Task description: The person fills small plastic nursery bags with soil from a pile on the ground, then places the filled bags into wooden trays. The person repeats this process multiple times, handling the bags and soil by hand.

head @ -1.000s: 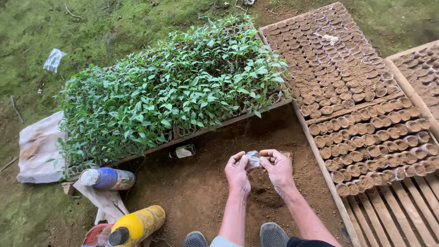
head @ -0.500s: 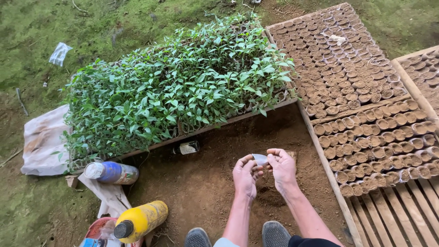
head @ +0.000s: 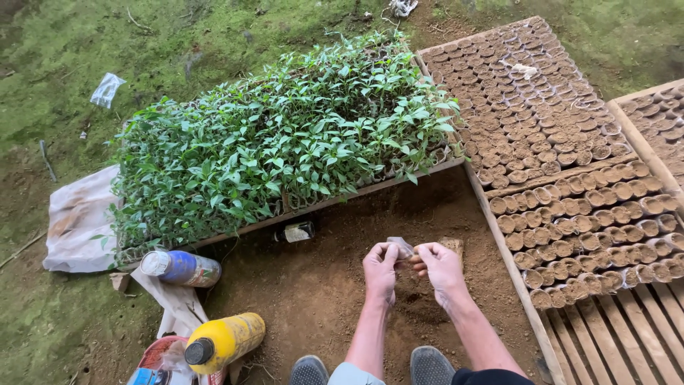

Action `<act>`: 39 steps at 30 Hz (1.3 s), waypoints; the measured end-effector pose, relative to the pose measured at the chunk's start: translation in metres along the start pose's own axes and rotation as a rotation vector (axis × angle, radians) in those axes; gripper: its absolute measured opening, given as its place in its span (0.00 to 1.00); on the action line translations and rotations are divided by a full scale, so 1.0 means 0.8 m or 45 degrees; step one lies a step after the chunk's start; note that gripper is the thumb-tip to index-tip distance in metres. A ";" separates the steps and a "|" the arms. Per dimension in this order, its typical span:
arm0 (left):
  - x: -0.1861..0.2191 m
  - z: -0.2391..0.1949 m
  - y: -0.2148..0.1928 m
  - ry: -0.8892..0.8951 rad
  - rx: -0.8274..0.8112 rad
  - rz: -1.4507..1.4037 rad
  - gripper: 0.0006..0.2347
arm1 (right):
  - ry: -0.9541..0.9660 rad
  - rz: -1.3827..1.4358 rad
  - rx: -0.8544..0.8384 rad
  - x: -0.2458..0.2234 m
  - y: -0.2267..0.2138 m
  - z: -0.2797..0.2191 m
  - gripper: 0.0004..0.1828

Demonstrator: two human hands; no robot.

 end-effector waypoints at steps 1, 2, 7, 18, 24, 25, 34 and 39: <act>0.003 -0.001 -0.001 0.002 0.000 0.000 0.05 | -0.002 0.001 -0.002 -0.001 -0.003 0.000 0.09; 0.006 -0.003 -0.001 0.008 -0.002 0.018 0.05 | -0.078 -0.062 0.018 -0.005 -0.008 0.001 0.09; 0.022 -0.015 0.001 0.037 -0.029 0.112 0.05 | -0.298 -0.215 0.000 -0.053 -0.013 -0.019 0.07; 0.023 -0.019 -0.002 0.030 -0.043 0.154 0.03 | -0.584 -0.670 -0.339 -0.100 0.019 -0.022 0.05; -0.017 0.002 -0.031 0.233 0.346 0.661 0.00 | -0.551 -0.798 -0.161 -0.086 0.016 -0.021 0.06; -0.009 -0.012 -0.021 0.232 0.349 0.659 0.00 | -0.551 -0.800 -0.164 -0.083 0.017 -0.021 0.06; 0.016 -0.049 0.008 0.334 0.006 0.345 0.19 | -0.492 -0.588 -0.141 -0.094 0.041 -0.044 0.05; 0.023 -0.037 -0.001 0.341 0.087 0.448 0.13 | -0.419 -0.552 -0.185 -0.091 0.042 -0.047 0.05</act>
Point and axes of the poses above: each hand's wrist, its own z-axis towards the middle knuckle, its own y-axis out of the palm, x = y × z, the point moved 4 cm from there along z, towards the middle knuckle, and after that the axes turned 1 degree about z, right-handed, at the moved point
